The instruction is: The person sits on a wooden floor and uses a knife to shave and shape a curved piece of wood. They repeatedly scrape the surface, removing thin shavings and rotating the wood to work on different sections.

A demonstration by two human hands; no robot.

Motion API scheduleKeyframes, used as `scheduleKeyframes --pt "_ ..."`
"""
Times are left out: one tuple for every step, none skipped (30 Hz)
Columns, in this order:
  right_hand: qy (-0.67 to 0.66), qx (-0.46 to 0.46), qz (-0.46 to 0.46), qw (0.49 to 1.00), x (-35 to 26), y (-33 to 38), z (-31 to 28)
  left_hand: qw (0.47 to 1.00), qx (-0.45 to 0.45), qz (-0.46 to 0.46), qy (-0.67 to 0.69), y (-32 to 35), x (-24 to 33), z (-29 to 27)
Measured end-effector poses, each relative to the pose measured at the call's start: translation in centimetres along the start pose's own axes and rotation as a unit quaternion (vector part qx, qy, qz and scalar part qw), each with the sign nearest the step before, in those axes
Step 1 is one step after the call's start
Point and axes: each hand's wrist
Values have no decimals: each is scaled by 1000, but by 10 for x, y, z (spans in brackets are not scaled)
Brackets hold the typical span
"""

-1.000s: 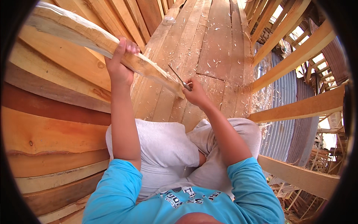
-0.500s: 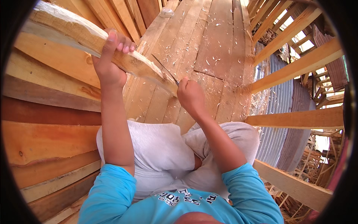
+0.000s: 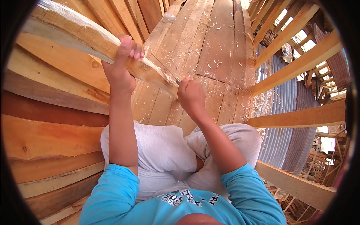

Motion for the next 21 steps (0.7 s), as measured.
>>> scheduleKeyframes --pt "-3 16 0 1000 15 -1 9 1000 1 0 2 2 0 5" --pt "-7 37 7 999 42 -6 24 1000 -3 -5 10 2 -4 14" --pt "-12 60 4 998 55 -13 31 1000 -9 -1 13 -2 -6 19" --pt "-6 53 11 999 42 -11 24 1000 -6 0 9 -3 -4 16" --pt "0 43 16 999 18 -3 11 1000 -1 1 4 -1 -2 10" --pt "9 32 25 999 7 2 4 1000 7 -1 2 1 -1 6" --pt "17 38 20 999 17 -2 10 1000 6 2 4 0 -2 7" --pt "27 40 18 999 32 -5 17 1000 9 2 8 0 -2 11" --pt "36 42 16 998 49 -5 24 1000 13 2 11 3 -3 14" --pt "36 41 19 998 43 -6 23 1000 18 3 3 2 -3 12" --pt "36 40 22 998 37 -7 22 1000 23 4 -6 1 -3 9" --pt "36 39 24 998 31 -7 20 999 28 5 -16 0 -3 8" --pt "33 30 15 999 17 -6 13 999 28 9 -17 -3 -1 5" --pt "33 11 9 999 6 1 7 999 36 9 -21 1 1 2" --pt "33 -7 0 999 -6 7 1 999 45 9 -25 5 4 -3" --pt "63 8 -24 998 45 -9 22 1000 29 4 -6 5 0 5" --pt "94 24 -46 994 96 -24 42 1000 11 -1 13 3 -3 11" --pt "127 46 -61 989 150 -38 57 999 -18 0 38 -3 -8 23" --pt "146 37 -69 986 124 -38 54 1000 -2 2 17 -3 -6 16" --pt "167 31 -77 982 93 -35 45 1000 9 6 0 -2 0 12" --pt "191 19 -81 978 62 -26 32 999 28 4 -16 2 1 5"
Point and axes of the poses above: each hand's wrist, its own y-axis away from the middle knuckle, its own z-axis out of the palm, x = y × z, and after that the axes turned 9 degrees about -x, right-handed
